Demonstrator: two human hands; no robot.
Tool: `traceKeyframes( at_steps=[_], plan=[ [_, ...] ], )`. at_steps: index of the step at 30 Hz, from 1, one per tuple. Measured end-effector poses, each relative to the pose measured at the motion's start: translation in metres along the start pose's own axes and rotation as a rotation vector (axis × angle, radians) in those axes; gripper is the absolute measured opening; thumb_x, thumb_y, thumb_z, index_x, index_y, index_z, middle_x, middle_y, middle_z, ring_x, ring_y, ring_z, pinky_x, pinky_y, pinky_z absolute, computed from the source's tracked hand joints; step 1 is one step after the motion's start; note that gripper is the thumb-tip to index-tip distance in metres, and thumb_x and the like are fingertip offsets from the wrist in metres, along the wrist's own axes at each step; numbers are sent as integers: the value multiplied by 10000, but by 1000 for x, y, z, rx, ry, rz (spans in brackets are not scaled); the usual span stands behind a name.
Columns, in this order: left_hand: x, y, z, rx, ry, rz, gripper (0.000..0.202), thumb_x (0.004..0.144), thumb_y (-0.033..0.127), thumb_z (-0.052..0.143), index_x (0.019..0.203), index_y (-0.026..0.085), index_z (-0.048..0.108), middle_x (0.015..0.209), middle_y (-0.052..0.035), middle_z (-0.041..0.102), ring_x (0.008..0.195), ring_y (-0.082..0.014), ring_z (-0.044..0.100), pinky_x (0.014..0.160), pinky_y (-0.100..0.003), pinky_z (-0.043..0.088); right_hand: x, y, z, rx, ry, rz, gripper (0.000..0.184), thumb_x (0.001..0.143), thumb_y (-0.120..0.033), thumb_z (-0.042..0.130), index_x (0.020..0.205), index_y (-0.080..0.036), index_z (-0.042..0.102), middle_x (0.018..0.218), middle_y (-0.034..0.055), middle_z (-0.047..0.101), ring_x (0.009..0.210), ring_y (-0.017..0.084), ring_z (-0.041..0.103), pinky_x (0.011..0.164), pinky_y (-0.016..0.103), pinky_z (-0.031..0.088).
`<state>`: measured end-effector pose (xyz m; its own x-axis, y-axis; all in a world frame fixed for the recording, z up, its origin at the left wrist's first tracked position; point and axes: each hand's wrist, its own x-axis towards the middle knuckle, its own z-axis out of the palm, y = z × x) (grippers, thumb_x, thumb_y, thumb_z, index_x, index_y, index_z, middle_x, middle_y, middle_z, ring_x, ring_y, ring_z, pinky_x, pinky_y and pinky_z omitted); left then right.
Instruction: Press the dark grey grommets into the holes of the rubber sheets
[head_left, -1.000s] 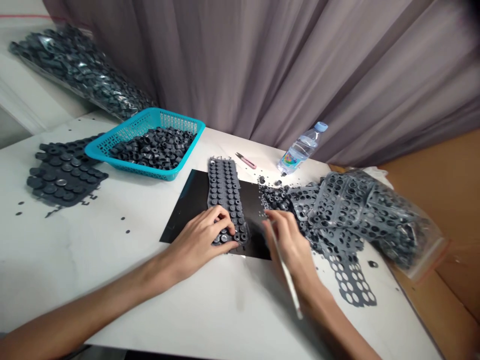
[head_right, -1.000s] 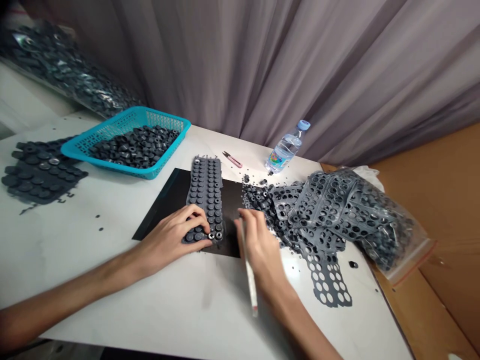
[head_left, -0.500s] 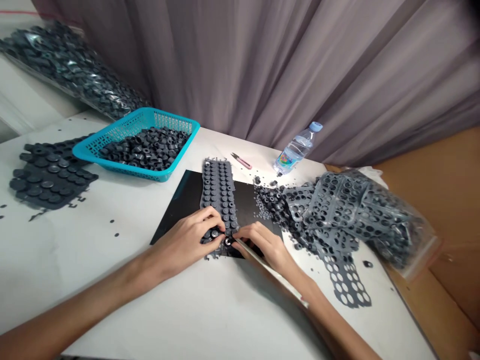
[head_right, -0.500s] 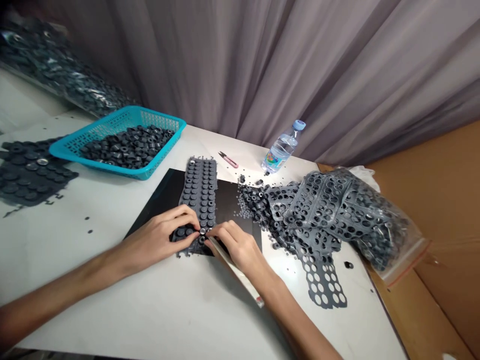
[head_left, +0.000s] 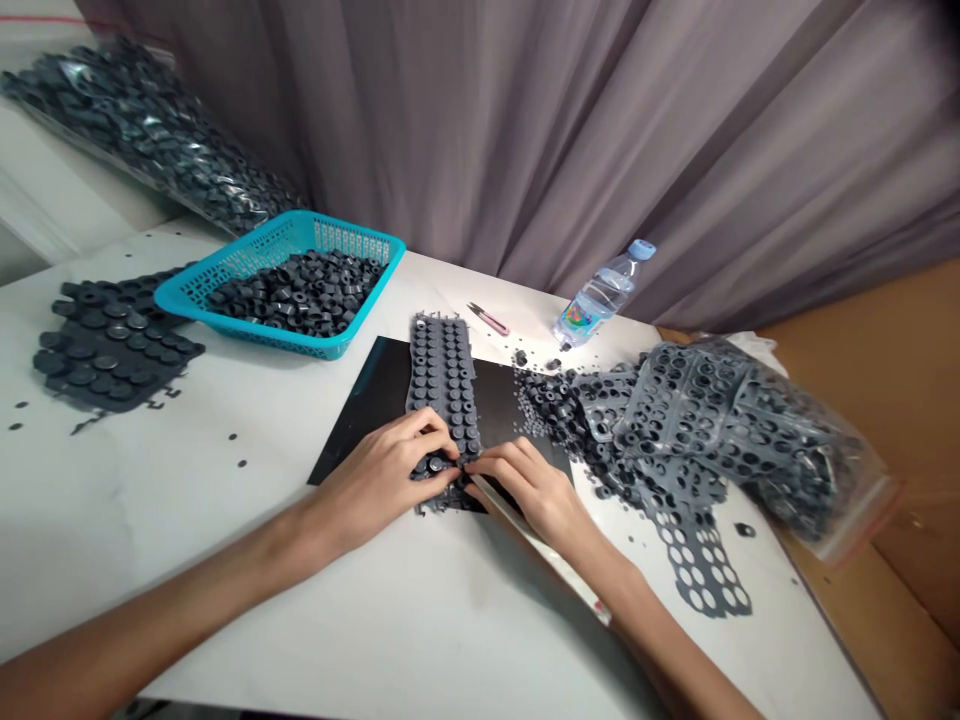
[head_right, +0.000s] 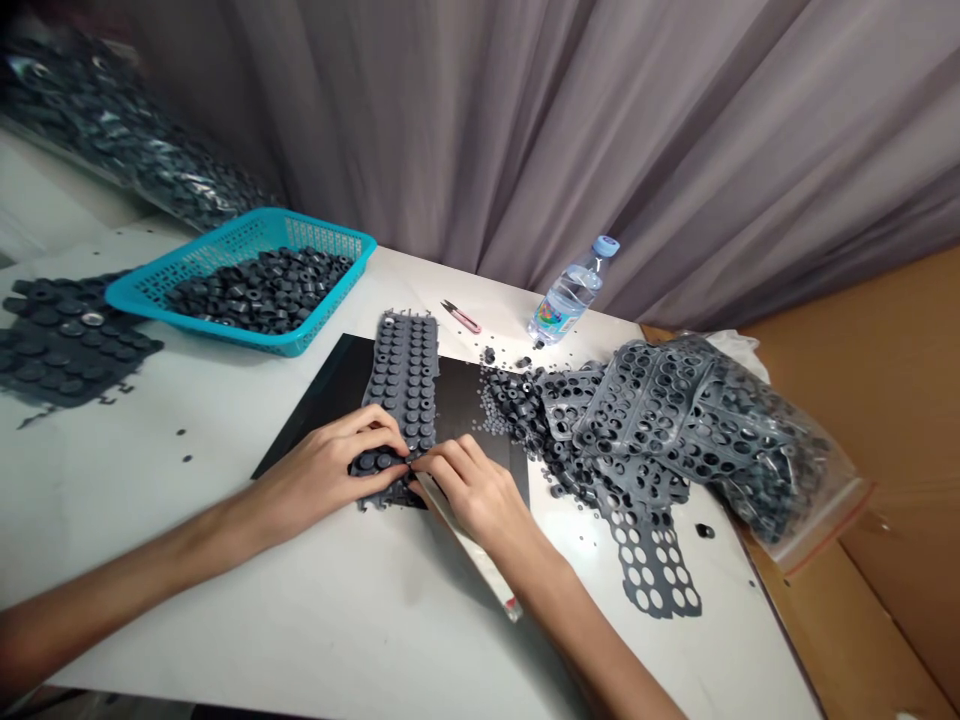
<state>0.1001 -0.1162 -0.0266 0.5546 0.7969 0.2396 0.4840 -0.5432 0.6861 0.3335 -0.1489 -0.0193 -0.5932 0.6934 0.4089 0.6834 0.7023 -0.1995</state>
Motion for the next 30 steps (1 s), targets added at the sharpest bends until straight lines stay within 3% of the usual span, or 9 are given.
traceKeyframes(
  at_steps=[6, 13, 17, 21, 25, 30],
  plan=[
    [0, -9, 8, -15, 97, 12, 79, 915, 222, 688, 992, 234, 691, 1191, -57, 531, 1089, -221, 627, 1010, -407, 531, -3, -7, 8, -214, -56, 14, 228, 1077, -286, 512, 1237, -161, 616, 1035, 110, 706, 914, 237, 616, 633, 324, 553],
    [1, -9, 8, -42, 68, -21, 79, 904, 214, 696, 981, 226, 684, 1170, -54, 509, 1095, -219, 611, 1031, -430, 507, -3, -14, 18, -126, 10, 196, 222, 1092, -265, 448, 1266, -156, 533, 1088, 137, 654, 936, 253, 651, 707, 365, 597],
    [2, -6, 5, -57, 55, -25, 66, 906, 228, 697, 970, 231, 682, 1147, -47, 519, 1068, -215, 620, 1027, -440, 505, -7, 1, 3, -124, 147, 441, 290, 1100, -309, 406, 1330, -155, 493, 1188, 168, 596, 949, 255, 675, 754, 392, 605],
    [2, -3, 0, -77, 24, -41, 50, 909, 249, 698, 956, 235, 686, 1132, -36, 530, 1043, -204, 631, 1018, -426, 510, -18, 24, -17, -138, 143, 534, 264, 1088, -374, 433, 1239, -204, 567, 1069, 113, 628, 847, 239, 678, 750, 384, 581],
    [0, 2, -7, -14, -26, -18, 69, 920, 263, 679, 989, 258, 673, 1097, -21, 598, 1093, -222, 600, 996, -416, 516, -23, 24, -21, 143, 11, 458, 326, 1055, -361, 541, 1351, -224, 527, 994, 60, 681, 743, 177, 663, 698, 310, 577],
    [0, 6, -7, 109, -29, 31, 139, 957, 269, 612, 1072, 286, 688, 1103, -22, 647, 1132, -238, 576, 955, -406, 536, -16, 5, -15, 299, -43, 194, 101, 1033, -307, 606, 1052, -214, 641, 946, 57, 733, 791, 165, 678, 708, 265, 567]
  ],
)
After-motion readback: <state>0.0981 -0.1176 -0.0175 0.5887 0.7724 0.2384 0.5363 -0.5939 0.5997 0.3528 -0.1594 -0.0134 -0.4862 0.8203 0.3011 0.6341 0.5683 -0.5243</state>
